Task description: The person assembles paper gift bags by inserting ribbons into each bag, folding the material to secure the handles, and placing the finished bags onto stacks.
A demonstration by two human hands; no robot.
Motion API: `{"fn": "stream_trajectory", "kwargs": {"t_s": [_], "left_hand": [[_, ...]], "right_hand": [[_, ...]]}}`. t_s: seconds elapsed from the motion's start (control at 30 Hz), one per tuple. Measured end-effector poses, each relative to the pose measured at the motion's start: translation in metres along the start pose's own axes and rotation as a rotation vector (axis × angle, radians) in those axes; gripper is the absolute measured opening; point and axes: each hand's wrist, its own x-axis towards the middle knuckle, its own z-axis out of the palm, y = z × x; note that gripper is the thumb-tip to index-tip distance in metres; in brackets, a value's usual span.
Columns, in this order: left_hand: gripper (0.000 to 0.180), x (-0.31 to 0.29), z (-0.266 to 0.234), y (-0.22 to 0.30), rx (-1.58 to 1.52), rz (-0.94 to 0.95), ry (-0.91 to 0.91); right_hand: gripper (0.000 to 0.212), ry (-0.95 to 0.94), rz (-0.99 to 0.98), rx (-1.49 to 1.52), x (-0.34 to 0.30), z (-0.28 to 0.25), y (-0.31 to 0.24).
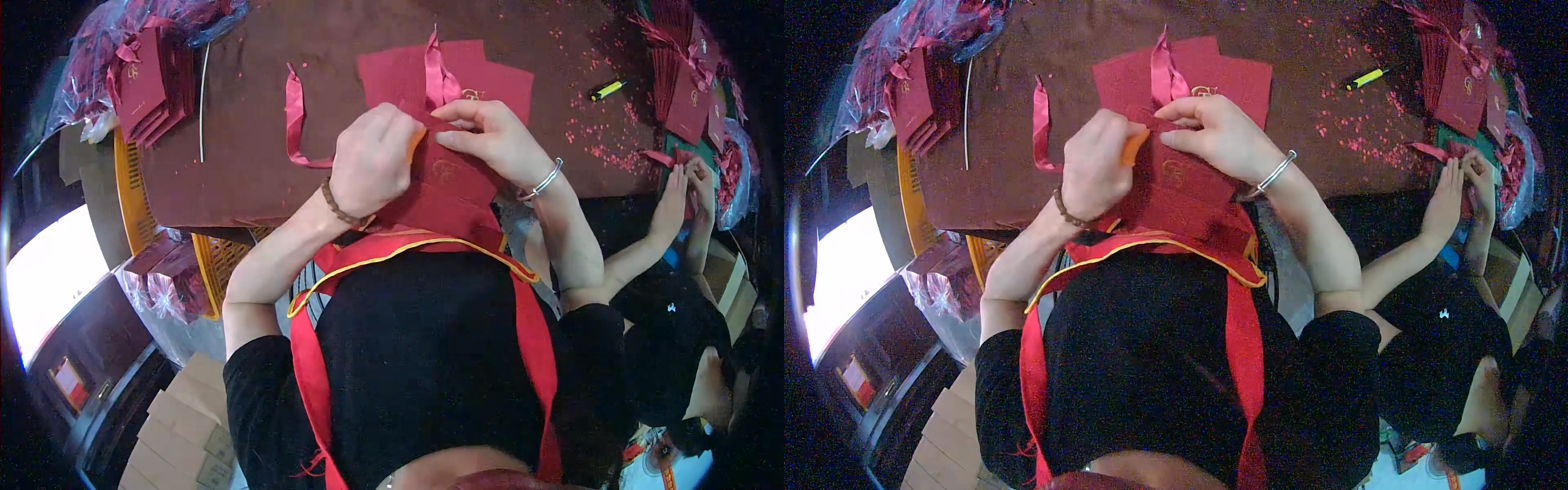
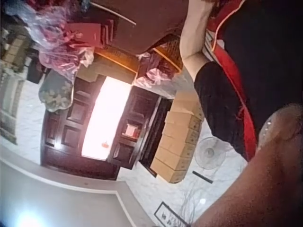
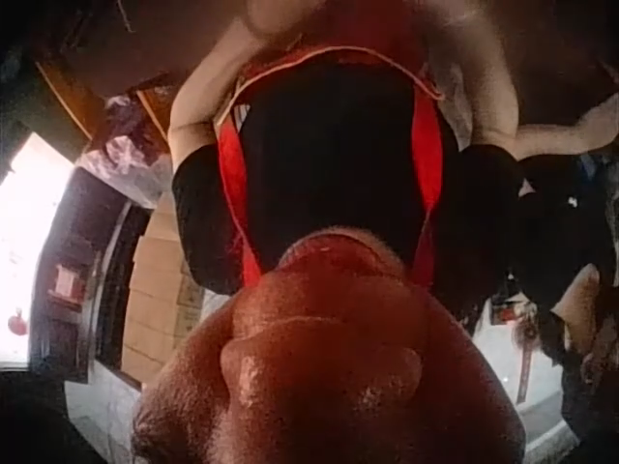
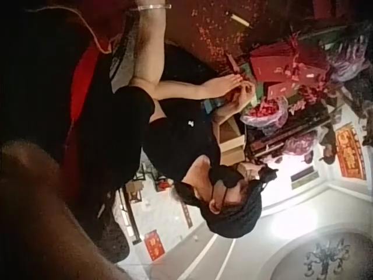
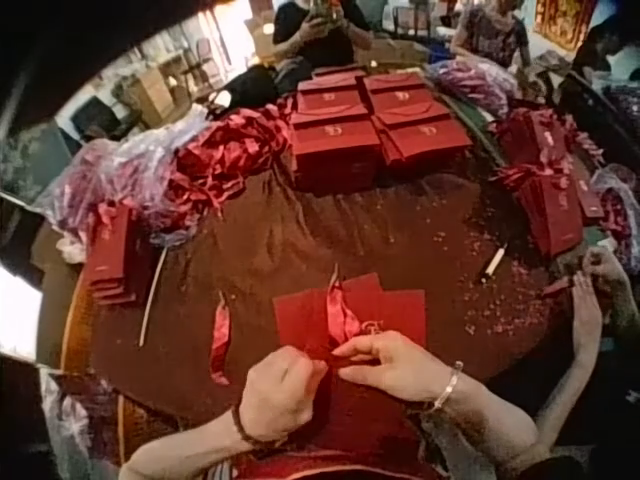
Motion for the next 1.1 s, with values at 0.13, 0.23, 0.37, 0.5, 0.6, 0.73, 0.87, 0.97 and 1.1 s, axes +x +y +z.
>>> {"fn": "stream_trajectory", "kwargs": {"t_s": [0.13,0.23,0.37,0.5,0.6,0.73,0.87,0.97,1.1], "left_hand": [[0.015,-0.002,0.002,0.005,-0.144,-0.165,0.008],[0.014,-0.006,0.004,0.003,-0.034,-0.074,0.025],[0.013,-0.004,0.001,0.007,0.256,0.093,-0.019],[0.013,0.002,-0.003,0.015,0.387,0.111,-0.089],[0.015,0.008,-0.013,0.024,0.367,0.054,-0.138],[0.014,0.007,-0.013,0.023,0.427,0.1,-0.213],[0.014,0.008,-0.011,0.026,0.474,0.155,-0.259],[0.013,0.007,-0.013,0.02,0.348,0.141,-0.242],[0.009,0.001,-0.012,0.008,0.085,0.027,-0.191]], "right_hand": [[0.036,0.018,0.041,0.024,-0.002,0.003,-0.002],[0.036,0.038,-0.005,-0.08,-0.001,0.007,-0.003],[0.033,0.105,-0.038,-0.28,-0.003,0.013,-0.011],[0.031,0.145,-0.125,-0.408,-0.005,0.014,-0.013],[0.03,0.152,-0.121,-0.361,-0.008,0.016,-0.012],[0.028,0.197,-0.146,-0.446,-0.009,0.025,-0.016],[0.028,0.2,-0.137,-0.491,-0.011,0.026,-0.017],[0.028,0.21,-0.152,-0.423,-0.009,0.022,-0.008],[0.029,0.211,-0.194,-0.41,-0.008,0.019,-0.001]]}}
